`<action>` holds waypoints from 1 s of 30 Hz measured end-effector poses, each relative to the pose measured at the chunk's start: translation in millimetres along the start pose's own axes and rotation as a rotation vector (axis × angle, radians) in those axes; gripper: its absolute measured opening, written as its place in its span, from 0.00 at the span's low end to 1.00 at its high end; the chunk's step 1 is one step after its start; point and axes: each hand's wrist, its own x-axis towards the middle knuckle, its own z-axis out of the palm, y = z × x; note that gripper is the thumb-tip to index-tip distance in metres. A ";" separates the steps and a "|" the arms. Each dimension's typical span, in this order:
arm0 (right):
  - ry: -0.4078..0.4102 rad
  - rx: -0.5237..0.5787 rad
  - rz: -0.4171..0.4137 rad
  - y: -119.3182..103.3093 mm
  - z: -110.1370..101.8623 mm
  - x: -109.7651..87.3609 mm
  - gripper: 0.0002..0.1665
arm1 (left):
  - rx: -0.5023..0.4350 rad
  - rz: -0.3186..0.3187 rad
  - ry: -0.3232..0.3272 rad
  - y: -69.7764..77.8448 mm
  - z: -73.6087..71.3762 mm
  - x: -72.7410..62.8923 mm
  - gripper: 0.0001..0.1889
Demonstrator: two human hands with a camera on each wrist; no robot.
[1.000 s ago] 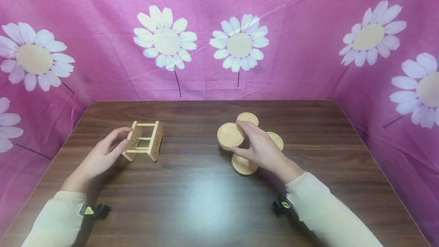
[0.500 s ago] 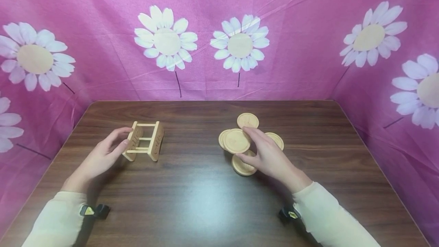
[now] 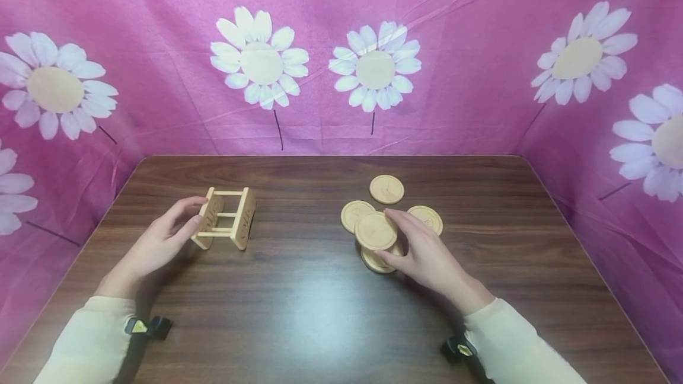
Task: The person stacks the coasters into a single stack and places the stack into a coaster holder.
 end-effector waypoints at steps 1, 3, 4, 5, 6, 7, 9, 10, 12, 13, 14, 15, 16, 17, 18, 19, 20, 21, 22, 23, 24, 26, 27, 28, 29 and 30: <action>0.002 0.002 -0.002 0.1 0.5 -1.6 0.46 | 0.001 -0.001 -0.001 0.2 0.0 0.1 0.20; 0.004 0.006 -0.002 0.3 1.5 -4.5 0.46 | 0.002 -0.001 -0.002 0.1 -0.1 0.2 0.20; 0.004 0.003 -0.001 0.5 2.0 -6.0 0.46 | 0.003 -0.001 -0.002 0.0 -0.1 0.1 0.20; 0.004 0.002 -0.002 0.8 2.4 -7.3 0.47 | 0.003 0.000 -0.001 0.0 -0.1 0.1 0.20; 0.004 0.002 -0.002 1.1 2.7 -8.4 0.47 | 0.002 0.003 0.000 -0.1 -0.1 0.1 0.20; 0.003 0.001 -0.002 1.3 2.9 -9.5 0.47 | 0.001 0.003 0.001 -0.2 -0.1 0.1 0.20; 0.003 -0.003 -0.002 1.7 3.2 -11.3 0.47 | -0.002 0.003 0.003 -0.1 -0.1 0.0 0.20; 0.004 -0.003 -0.003 2.0 3.3 -12.2 0.47 | -0.004 0.003 0.003 0.3 0.0 0.0 0.20; 0.007 -0.001 -0.006 2.4 3.3 -13.9 0.47 | -0.008 0.003 0.003 1.4 0.1 -0.2 0.20; 0.009 -0.002 -0.007 2.5 3.3 -14.7 0.47 | -0.009 0.004 0.003 2.0 0.3 -0.3 0.20; 0.010 -0.003 -0.007 2.6 3.4 -15.6 0.47 | -0.011 0.004 0.003 2.7 0.4 -0.4 0.20; 0.010 -0.004 -0.006 2.8 3.4 -16.6 0.47 | -0.011 0.005 0.005 3.4 0.5 -0.6 0.20; 0.011 -0.003 -0.005 3.0 3.5 -17.6 0.47 | -0.012 0.007 0.005 4.1 0.5 -0.8 0.20; 0.010 -0.003 -0.004 3.1 3.6 -18.5 0.47 | -0.012 0.010 0.006 4.0 0.5 -0.8 0.21; 0.010 -0.004 -0.001 3.2 3.7 -19.5 0.47 | -0.012 0.009 0.007 4.5 0.5 -0.9 0.21; 0.010 -0.007 0.000 3.4 3.7 -20.4 0.47 | -0.013 0.007 0.008 4.7 0.6 -1.0 0.21; 0.009 -0.007 0.002 3.5 3.7 -21.4 0.47 | -0.013 0.006 0.007 4.7 0.5 -1.0 0.21; 0.009 -0.008 0.004 3.7 3.7 -22.3 0.47 | -0.013 0.005 0.007 4.8 0.5 -1.0 0.21; 0.010 -0.008 0.004 3.7 3.6 -23.1 0.46 | -0.013 0.005 0.006 4.7 0.4 -1.0 0.21; 0.010 -0.009 0.004 3.8 3.5 -23.8 0.46 | -0.014 0.005 0.006 4.4 0.3 -1.0 0.21; 0.010 -0.009 0.005 3.9 3.4 -24.7 0.46 | -0.016 0.002 0.005 4.9 0.3 -1.1 0.21; 0.013 -0.008 0.002 3.8 3.2 -26.0 0.46 | -0.015 0.002 0.002 4.2 0.2 -0.9 0.21; 0.014 -0.009 0.000 3.9 3.1 -26.6 0.46 | -0.015 0.001 0.003 4.0 0.2 -0.8 0.21; 0.015 -0.009 -0.002 3.9 2.9 -27.1 0.46 | -0.013 0.001 0.003 4.0 0.2 -0.8 0.21; 0.017 -0.008 -0.005 3.8 2.8 -27.6 0.46 | -0.011 -0.001 0.003 4.0 0.4 -0.8 0.21; 0.018 -0.006 -0.005 3.9 2.6 -28.1 0.46 | -0.009 -0.004 0.004 4.1 0.5 -0.8 0.21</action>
